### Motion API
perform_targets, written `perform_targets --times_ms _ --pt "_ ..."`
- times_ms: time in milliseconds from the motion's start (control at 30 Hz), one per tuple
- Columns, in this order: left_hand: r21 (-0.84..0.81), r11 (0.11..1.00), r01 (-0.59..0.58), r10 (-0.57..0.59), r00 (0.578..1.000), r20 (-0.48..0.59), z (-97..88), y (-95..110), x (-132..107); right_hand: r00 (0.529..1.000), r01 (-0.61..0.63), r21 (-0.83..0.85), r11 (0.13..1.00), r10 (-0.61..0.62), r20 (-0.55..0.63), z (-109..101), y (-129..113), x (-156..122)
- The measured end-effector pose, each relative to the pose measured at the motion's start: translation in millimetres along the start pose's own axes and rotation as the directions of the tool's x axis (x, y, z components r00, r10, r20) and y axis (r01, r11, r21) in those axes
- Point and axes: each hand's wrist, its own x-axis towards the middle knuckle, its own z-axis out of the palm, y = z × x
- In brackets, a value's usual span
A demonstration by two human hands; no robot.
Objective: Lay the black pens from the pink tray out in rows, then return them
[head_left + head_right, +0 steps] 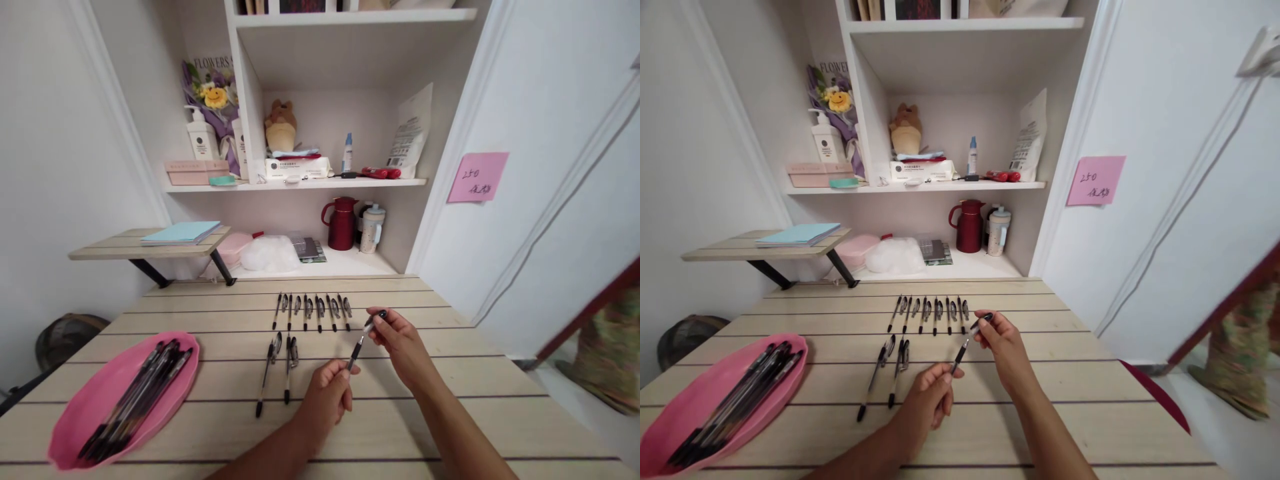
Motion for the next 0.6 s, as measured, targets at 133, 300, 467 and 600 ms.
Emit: perform_targets --times_ms 133,300,467,600 --pt "0.018 1.0 0.02 -0.02 1.0 0.005 -1.4 -0.3 1.5 0.998 -0.016 -0.044 0.999 0.018 0.066 3.7 -3.2 -2.7" --pt "0.018 1.0 0.007 -0.008 1.0 0.015 -1.8 -0.7 2.3 0.979 -0.075 -0.109 0.991 0.094 0.183 6.0 0.1 -6.2" --pt "-0.003 1.0 0.013 -0.013 1.0 0.016 -3.4 -2.1 3.0 0.962 -0.108 -0.158 0.982 0.143 0.234 9.3 8.8 -8.8" --pt "-0.004 0.999 0.042 -0.042 0.999 0.002 -4.3 -2.4 3.2 0.956 -0.138 -0.153 0.979 0.172 0.239 11.4 10.6 -10.9"
